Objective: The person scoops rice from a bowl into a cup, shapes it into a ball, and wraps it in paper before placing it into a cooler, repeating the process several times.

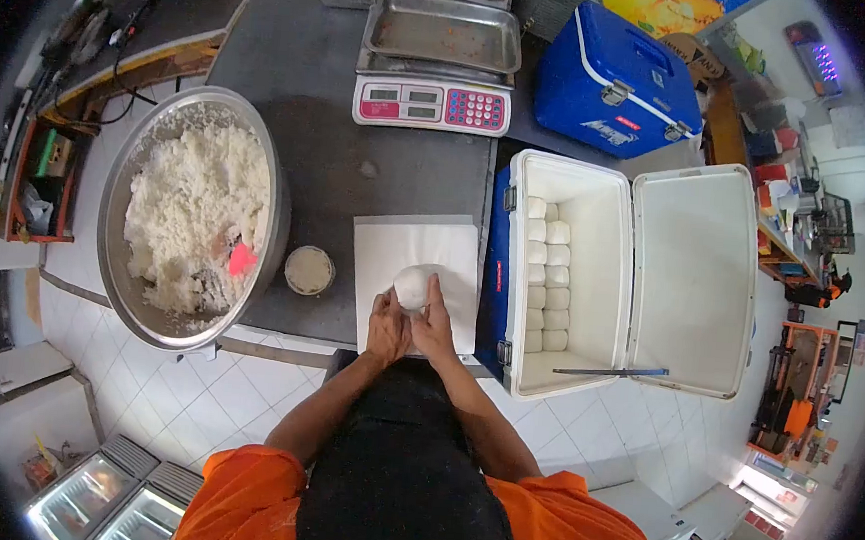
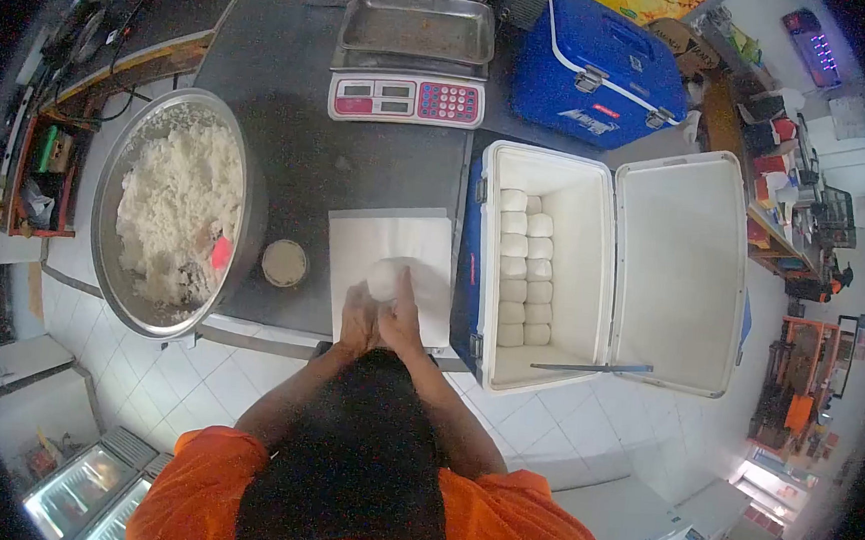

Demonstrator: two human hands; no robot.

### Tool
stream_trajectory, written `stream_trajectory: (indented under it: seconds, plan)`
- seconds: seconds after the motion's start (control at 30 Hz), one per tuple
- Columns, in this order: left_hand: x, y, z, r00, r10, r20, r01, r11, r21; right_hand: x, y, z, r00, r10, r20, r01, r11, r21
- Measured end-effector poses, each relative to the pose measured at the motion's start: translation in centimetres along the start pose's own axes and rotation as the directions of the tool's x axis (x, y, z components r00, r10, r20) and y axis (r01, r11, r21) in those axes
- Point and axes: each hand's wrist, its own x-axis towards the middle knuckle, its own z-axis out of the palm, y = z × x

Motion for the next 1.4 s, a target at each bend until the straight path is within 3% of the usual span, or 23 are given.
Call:
stream_trajectory:
  seconds: [0.03,0.07,0.13,0.23,0.27,0.3,0.33,0.4,0.43,0.5,0.57,0.7,0.77,0.83,0.9,0.97,1.03,1.1,1.17,1.23,1.27,1.33,1.4]
  plan:
    - [-0.2,-0.1,0.0,1.0,0.001,-0.001,-0.001,1.0,-0.007,0.4,-0.6,0.1,1.0,0.03,0.003,-0.03,0.983,0.179]
    - [-0.4,-0.1,0.0,0.999,0.037,-0.027,-0.037,0.999,0.021,1.0,-1.1,0.3,0.999,0.032,0.0,-0.031,0.985,0.172]
    - [-1.1,-0.5,0.5,0.996,0.074,-0.049,-0.072,0.997,0.042,2.2,-1.2,1.2,0.99,0.084,-0.114,-0.112,0.957,-0.268]
    - [-0.2,0.0,-0.2,1.0,-0.03,0.006,0.03,0.999,-0.037,3.3,-1.3,1.5,0.984,0.105,-0.144,-0.145,0.943,-0.299]
    - [-0.3,0.5,-0.7,0.982,-0.18,0.053,0.187,0.939,-0.289,3.1,-1.2,1.3,0.983,0.105,-0.148,-0.146,0.941,-0.307]
    - [0.3,1.8,-1.9,0.942,-0.307,0.137,0.333,0.793,-0.511,2.7,-2.4,0.6,0.983,0.123,-0.134,-0.144,0.976,-0.165]
    - [1.1,3.7,-2.6,0.943,-0.303,0.138,0.33,0.791,-0.515,2.3,-3.7,0.0,0.983,0.139,-0.118,-0.142,0.99,-0.017]
    - [3.0,8.0,-3.6,0.765,-0.598,0.24,0.415,0.171,-0.894,0.9,-6.1,-1.1,0.989,0.058,-0.135,-0.067,0.996,-0.065]
    - [3.4,8.9,-4.3,0.768,-0.589,0.253,0.421,0.165,-0.892,0.0,-7.3,-1.9,0.989,-0.024,-0.146,0.007,0.994,-0.112]
    - [5.2,10.8,-5.8,0.682,-0.548,0.484,0.617,0.076,-0.783,-0.8,-8.2,-3.6,0.983,-0.055,-0.175,0.017,0.977,-0.213]
    - [7.1,14.9,-7.0,0.756,-0.47,0.455,0.552,0.086,-0.829,-1.9,-7.6,-5.6,0.95,-0.266,-0.166,0.216,0.939,-0.267]
    - [7.8,17.5,-4.7,0.788,-0.471,0.397,0.558,0.272,-0.784,-2.9,-6.3,-9.7,0.967,-0.227,-0.114,0.218,0.972,-0.088]
    - [8.4,18.9,-3.2,0.804,-0.453,0.386,0.555,0.338,-0.76,-2.9,-7.6,-13.1,0.96,-0.267,-0.089,0.247,0.95,-0.19]
    - [9.2,21.1,-1.7,0.852,-0.402,0.334,0.485,0.369,-0.793,-3.1,-9.3,-16.6,0.975,-0.187,-0.123,0.125,0.912,-0.391]
    - [9.9,22.3,1.0,0.818,-0.438,0.373,0.545,0.379,-0.748,-2.1,-10.4,-21.4,0.939,-0.322,-0.122,0.231,0.852,-0.471]
    - [10.7,23.1,4.8,0.856,-0.424,0.296,0.451,0.333,-0.828,-0.2,-10.7,-26.8,0.979,-0.107,0.173,0.132,0.982,-0.135]
    - [12.2,24.0,7.4,0.853,-0.413,0.318,0.474,0.362,-0.803,3.1,-7.6,-31.3,0.954,-0.195,0.227,0.246,0.943,-0.225]
    - [13.6,25.4,9.5,0.914,-0.393,0.096,0.35,0.649,-0.675,6.8,-6.3,-34.4,0.886,-0.124,0.447,0.28,0.911,-0.302]
    - [13.7,24.7,11.0,0.891,-0.438,0.122,0.398,0.622,-0.675,11.4,-1.7,-34.9,0.905,-0.225,0.361,0.339,0.894,-0.294]
    - [12.8,26.0,9.4,0.919,-0.39,-0.051,0.27,0.72,-0.64,15.6,-0.9,-34.9,0.944,-0.098,0.315,0.269,0.779,-0.566]
    - [12.1,26.7,8.4,0.906,-0.422,-0.033,0.286,0.668,-0.687,18.1,0.6,-34.7,0.941,-0.1,0.324,0.276,0.781,-0.56]
    - [9.8,26.5,7.8,0.88,-0.474,0.012,0.362,0.656,-0.662,22.5,5.6,-33.5,0.936,-0.124,0.329,0.351,0.299,-0.887]
    - [7.4,26.3,7.5,0.848,-0.527,0.053,0.437,0.64,-0.632,24.2,10.1,-32.6,0.905,-0.261,0.335,0.392,0.208,-0.896]
